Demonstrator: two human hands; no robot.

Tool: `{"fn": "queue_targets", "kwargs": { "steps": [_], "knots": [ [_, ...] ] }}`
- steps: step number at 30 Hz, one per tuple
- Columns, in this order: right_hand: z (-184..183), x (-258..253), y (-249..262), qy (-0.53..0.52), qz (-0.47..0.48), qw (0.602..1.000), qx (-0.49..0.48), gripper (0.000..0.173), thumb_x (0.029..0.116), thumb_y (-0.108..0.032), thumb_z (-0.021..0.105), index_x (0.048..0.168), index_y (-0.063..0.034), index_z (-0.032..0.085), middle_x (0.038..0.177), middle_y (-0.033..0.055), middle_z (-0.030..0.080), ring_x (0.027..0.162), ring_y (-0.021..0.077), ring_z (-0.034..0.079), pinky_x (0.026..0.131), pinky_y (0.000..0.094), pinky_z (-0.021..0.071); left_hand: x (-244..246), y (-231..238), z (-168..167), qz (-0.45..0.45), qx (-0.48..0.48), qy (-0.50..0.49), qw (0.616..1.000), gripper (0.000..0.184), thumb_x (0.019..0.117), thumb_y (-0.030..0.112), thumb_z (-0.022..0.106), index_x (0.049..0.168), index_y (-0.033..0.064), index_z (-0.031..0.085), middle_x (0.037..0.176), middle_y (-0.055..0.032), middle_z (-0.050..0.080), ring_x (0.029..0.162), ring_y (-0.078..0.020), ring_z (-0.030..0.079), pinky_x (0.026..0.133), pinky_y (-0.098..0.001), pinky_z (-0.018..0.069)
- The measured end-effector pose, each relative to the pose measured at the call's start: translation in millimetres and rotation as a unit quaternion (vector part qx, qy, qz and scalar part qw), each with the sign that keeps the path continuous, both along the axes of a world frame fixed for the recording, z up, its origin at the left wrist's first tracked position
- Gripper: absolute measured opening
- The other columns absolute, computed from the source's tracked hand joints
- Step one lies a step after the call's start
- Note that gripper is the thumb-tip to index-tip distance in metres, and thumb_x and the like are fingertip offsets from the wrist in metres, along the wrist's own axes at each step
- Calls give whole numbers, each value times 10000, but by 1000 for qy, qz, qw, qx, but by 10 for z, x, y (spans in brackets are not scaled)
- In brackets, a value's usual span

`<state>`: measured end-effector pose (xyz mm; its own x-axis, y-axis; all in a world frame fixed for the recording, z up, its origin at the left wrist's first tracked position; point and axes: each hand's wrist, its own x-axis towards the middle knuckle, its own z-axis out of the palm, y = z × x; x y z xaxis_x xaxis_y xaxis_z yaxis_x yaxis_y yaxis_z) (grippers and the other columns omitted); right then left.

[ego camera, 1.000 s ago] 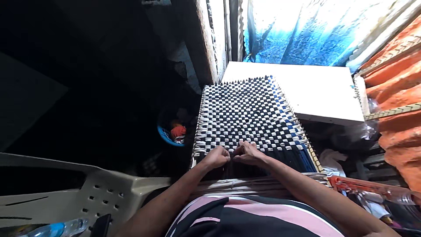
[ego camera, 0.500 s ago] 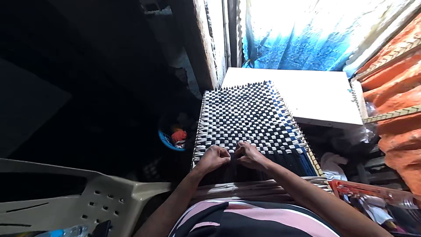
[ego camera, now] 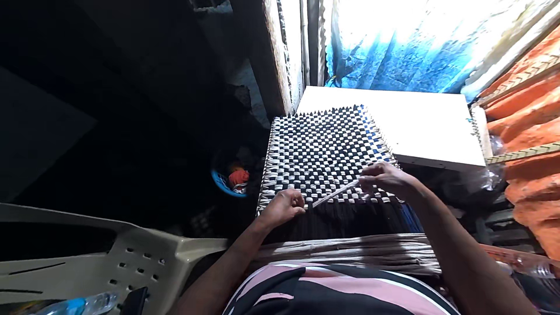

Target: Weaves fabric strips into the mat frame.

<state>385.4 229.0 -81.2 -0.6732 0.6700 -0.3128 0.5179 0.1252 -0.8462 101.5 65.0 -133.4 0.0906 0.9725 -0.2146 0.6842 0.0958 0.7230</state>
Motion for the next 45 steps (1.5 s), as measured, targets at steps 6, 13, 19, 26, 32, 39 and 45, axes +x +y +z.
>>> {"fn": "queue_targets", "kwargs": {
  "steps": [6,13,19,26,32,39,45],
  "knots": [
    [-167,296,-36,-59,78,995,21,182,998,-140,645,867,-24,697,725,2,626,667,66,575,686,281,501,103,22,-114,-53,62,67,994,145,930,103,685,976,-11,762,994,-183,698,950,-270,680,914,-416,539],
    [-182,320,-72,-74,184,977,74,159,980,-162,661,882,-50,718,742,-5,630,679,62,554,677,311,466,15,-9,-87,-139,-2,58,989,215,990,89,619,1131,28,771,1156,-191,664,1091,-275,641,1011,-407,502],
    [-101,176,-182,-120,127,975,141,123,988,-93,646,943,-57,755,870,77,713,829,188,657,803,453,523,-10,-3,-84,-172,-24,74,982,227,1004,98,611,1163,38,761,1203,-198,635,1119,-287,619,1026,-408,488],
    [-142,176,-138,-192,105,954,204,128,983,-181,665,925,-127,766,900,84,731,916,284,695,838,588,529,-8,-156,-163,-167,56,144,974,292,1074,248,510,1228,123,723,1395,-215,532,1285,-362,546,1024,-476,509],
    [-76,292,-237,-166,228,950,137,151,1003,-143,645,956,-63,764,897,83,718,872,207,667,831,473,522,-69,-237,-50,-188,0,56,981,279,1035,206,567,1210,104,759,1427,-231,493,1364,-373,432,1122,-465,405],
    [-175,389,-151,-122,167,962,179,189,1007,-178,633,884,-93,750,816,55,695,809,195,661,771,484,521,-104,-207,-221,-72,104,30,992,213,957,232,715,1067,55,761,1127,-185,658,942,-206,657,862,-312,552],
    [-134,269,-104,-176,107,951,229,145,992,-181,665,906,-154,779,880,53,734,893,252,693,820,574,531,102,5,-214,-89,181,206,958,229,1021,76,521,977,-30,719,1019,-211,691,979,-368,697,840,-501,580]
  ]
}}
